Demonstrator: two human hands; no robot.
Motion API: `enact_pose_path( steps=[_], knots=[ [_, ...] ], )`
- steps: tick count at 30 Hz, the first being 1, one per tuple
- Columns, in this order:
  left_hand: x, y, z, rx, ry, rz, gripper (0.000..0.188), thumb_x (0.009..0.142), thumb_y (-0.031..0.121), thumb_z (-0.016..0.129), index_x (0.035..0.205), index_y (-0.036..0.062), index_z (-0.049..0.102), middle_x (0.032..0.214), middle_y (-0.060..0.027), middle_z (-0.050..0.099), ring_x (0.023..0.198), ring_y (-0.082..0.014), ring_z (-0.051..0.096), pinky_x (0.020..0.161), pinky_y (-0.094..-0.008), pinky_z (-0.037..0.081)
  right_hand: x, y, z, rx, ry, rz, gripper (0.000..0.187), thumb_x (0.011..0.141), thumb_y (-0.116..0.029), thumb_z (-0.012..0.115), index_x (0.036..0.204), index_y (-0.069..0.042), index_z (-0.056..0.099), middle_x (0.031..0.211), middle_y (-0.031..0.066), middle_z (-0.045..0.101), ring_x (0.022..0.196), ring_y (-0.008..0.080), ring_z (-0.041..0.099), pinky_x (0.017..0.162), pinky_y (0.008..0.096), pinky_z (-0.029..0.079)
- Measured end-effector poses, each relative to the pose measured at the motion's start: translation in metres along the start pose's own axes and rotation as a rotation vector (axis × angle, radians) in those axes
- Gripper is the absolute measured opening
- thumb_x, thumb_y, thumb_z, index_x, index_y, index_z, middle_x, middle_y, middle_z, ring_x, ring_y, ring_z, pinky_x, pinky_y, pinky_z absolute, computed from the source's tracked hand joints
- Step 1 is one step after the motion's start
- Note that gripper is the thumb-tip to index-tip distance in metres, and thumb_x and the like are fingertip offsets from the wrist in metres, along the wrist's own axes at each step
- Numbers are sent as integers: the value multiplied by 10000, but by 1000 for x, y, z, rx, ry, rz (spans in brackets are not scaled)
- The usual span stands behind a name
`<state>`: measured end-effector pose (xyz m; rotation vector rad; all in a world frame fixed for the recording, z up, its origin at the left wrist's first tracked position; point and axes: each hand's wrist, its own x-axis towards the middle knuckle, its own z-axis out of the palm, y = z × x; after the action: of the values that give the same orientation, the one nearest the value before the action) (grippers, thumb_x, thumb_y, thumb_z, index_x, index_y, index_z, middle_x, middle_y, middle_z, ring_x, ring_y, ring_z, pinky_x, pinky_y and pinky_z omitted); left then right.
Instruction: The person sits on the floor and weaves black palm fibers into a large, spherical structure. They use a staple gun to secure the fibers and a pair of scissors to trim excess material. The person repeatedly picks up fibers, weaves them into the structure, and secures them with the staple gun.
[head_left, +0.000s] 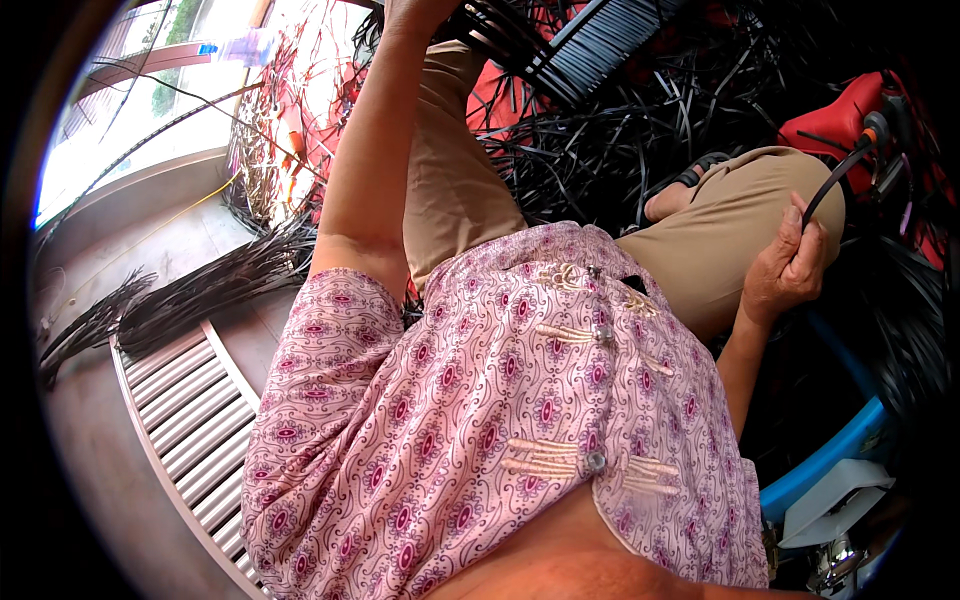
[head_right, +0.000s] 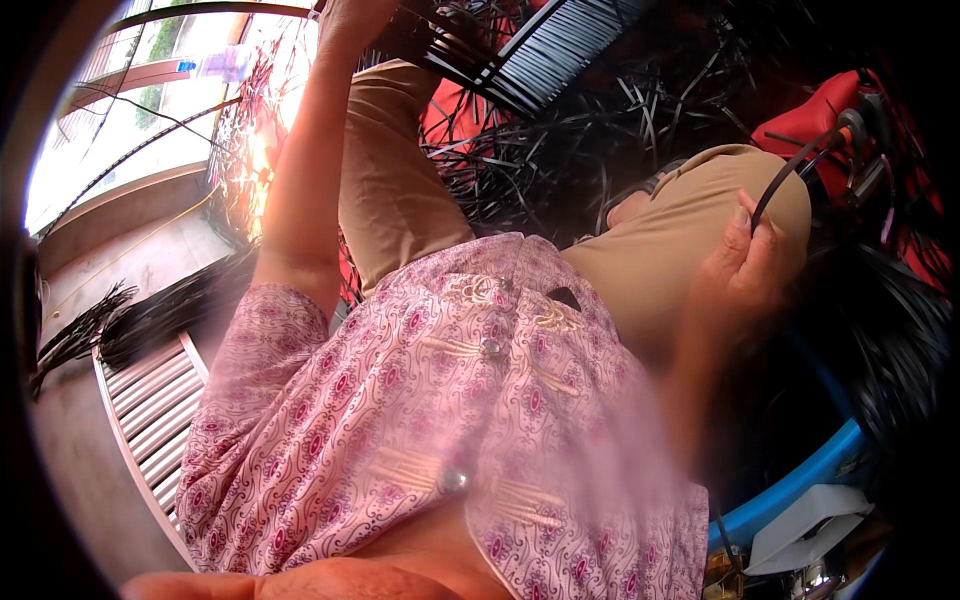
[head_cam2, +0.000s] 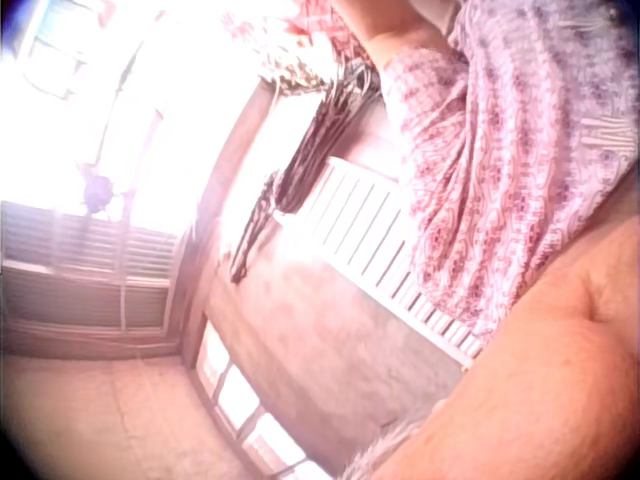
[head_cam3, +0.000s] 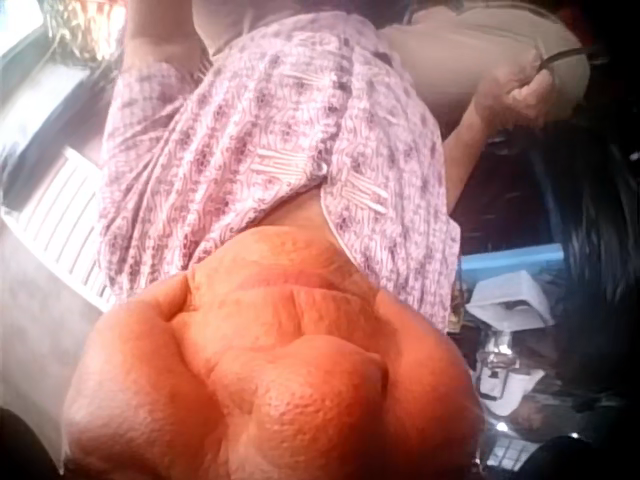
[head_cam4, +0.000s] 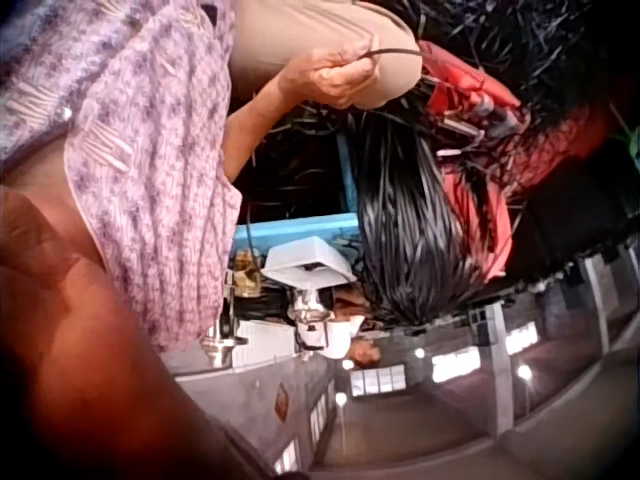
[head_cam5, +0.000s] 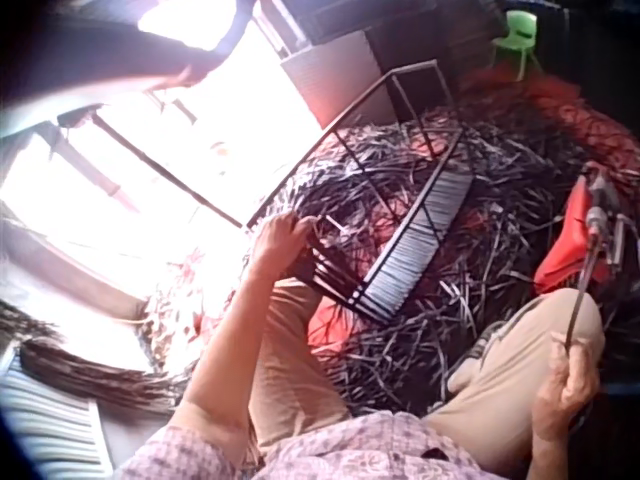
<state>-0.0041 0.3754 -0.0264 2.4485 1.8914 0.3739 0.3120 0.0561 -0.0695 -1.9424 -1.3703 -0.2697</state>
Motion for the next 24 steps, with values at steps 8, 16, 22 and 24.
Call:
enact_pose_path(
  steps=[8,16,22,24],
  knots=[
    [13,-19,0,-28,32,93,483,915,466,587,869,-11,646,837,-269,652,853,-436,643,762,-518,487,5,-25,-8,67,-26,110,218,1004,-142,556,991,37,680,936,104,719,766,246,682,668,321,553],
    [13,-26,-26,-302,-247,-64,726,964,653,345,1011,10,680,974,-221,676,981,-350,632,892,-431,449,4,-10,-4,87,-15,-1,218,1009,-149,552,1015,22,687,936,112,711,795,271,680,690,343,533],
    [9,1,-10,-461,-443,-223,932,893,808,265,973,-11,704,932,-160,683,908,-278,625,866,-396,459,19,-61,-27,-116,-174,239,202,1000,-148,565,1013,5,697,940,101,712,812,271,682,700,339,531],
    [0,7,-1,-740,-594,-269,925,887,814,272,996,6,709,894,-129,687,842,-208,633,792,-422,481,3,-13,-6,35,6,13,199,995,-150,571,1008,1,701,941,100,713,817,270,679,702,343,530]
  ],
)
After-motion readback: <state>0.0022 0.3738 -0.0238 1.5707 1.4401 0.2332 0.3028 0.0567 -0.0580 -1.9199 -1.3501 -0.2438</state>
